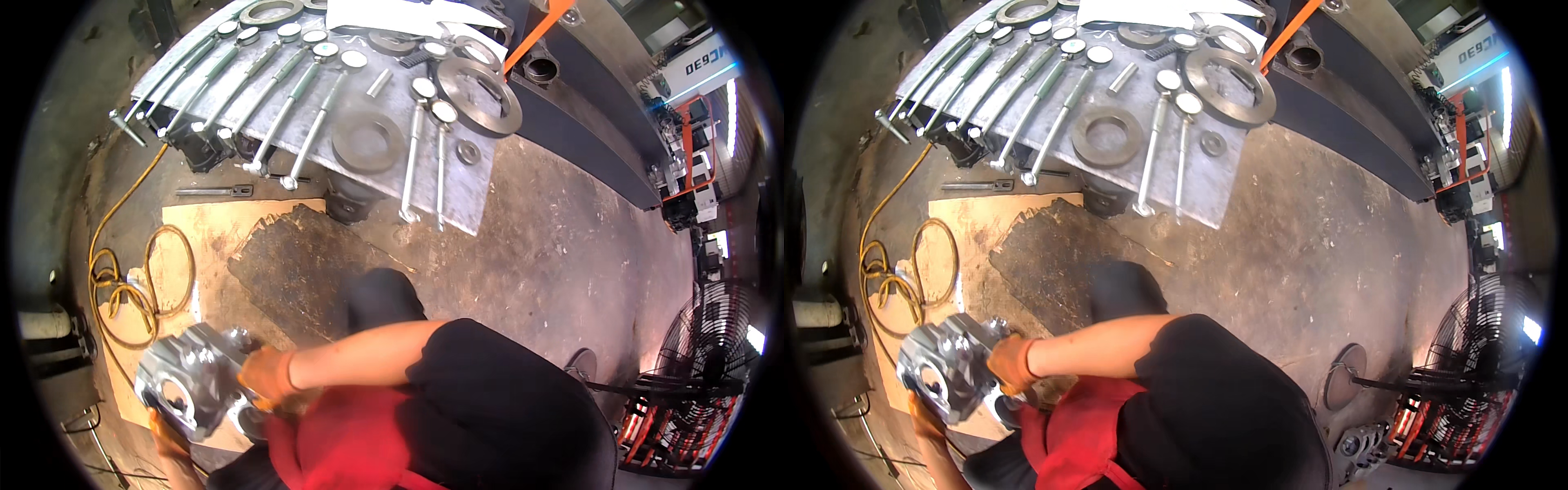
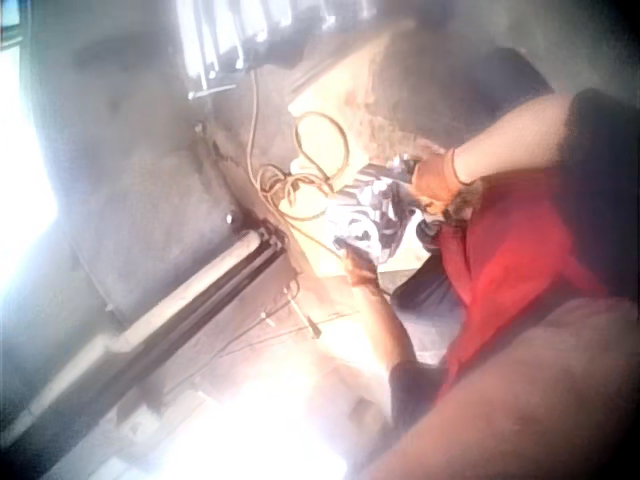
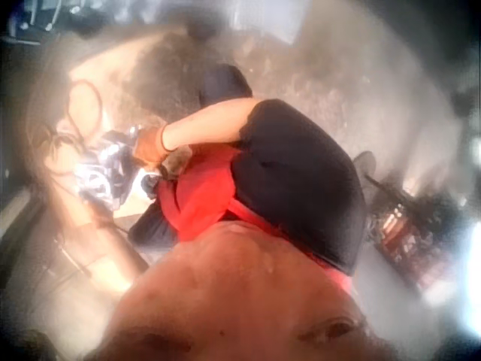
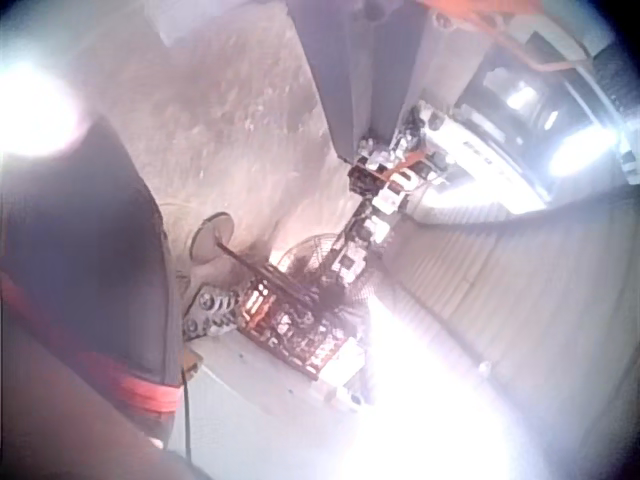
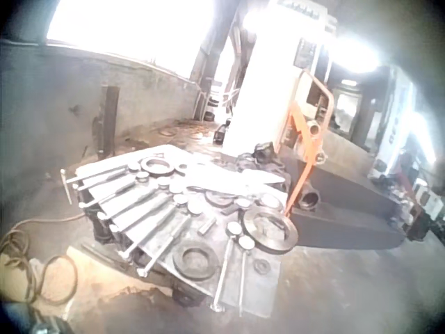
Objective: The person uses a dial bore gauge to measure the inner diameter of several holes in a metal casting, periodically returning the gauge to a stand on the workbench.
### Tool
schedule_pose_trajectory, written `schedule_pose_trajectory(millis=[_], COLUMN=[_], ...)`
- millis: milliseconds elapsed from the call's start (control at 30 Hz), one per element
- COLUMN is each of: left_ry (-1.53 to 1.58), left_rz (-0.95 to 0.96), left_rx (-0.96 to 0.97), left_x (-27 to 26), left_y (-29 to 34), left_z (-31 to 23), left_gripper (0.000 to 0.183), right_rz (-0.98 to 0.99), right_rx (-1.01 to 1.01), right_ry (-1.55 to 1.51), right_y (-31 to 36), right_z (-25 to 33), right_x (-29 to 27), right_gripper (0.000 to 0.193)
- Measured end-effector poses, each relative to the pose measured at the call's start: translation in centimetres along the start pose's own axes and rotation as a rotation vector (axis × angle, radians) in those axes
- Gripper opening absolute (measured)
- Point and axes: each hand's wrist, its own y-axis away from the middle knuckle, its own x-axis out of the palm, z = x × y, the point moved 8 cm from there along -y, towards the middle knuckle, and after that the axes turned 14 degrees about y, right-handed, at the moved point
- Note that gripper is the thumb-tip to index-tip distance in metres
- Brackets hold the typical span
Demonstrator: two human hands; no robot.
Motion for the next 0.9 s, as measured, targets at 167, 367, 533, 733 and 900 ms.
schedule_pose_trajectory(millis=[167, 367, 533, 733, 900], left_ry=[0.090, 0.024, -0.227, -0.478, -0.516], left_rz=[-0.084, -0.404, -0.316, -0.404, -0.287], left_rx=[-0.144, -0.235, -0.291, -0.116, 0.083], left_x=[-2.8, -6.1, 5.3, 17.7, 24.6], left_y=[1.3, 2.1, 0.5, 5.4, 15.9], left_z=[1.8, 2.8, 3.7, -6.1, -17.1], left_gripper=[0.064, 0.031, 0.032, 0.051, 0.044], right_rz=[0.028, -0.043, 0.035, 0.055, 0.150], right_rx=[0.045, 0.307, 0.544, 0.765, 1.087], right_ry=[-0.108, -0.578, -0.492, -0.347, -0.278], right_y=[-1.9, -0.6, 11.1, 29.6, 40.7], right_z=[-0.9, -2.8, -0.1, 0.5, 0.4], right_x=[-1.0, -3.0, -5.0, -12.9, -17.0], right_gripper=[0.039, 0.041, 0.044, 0.042, 0.042])
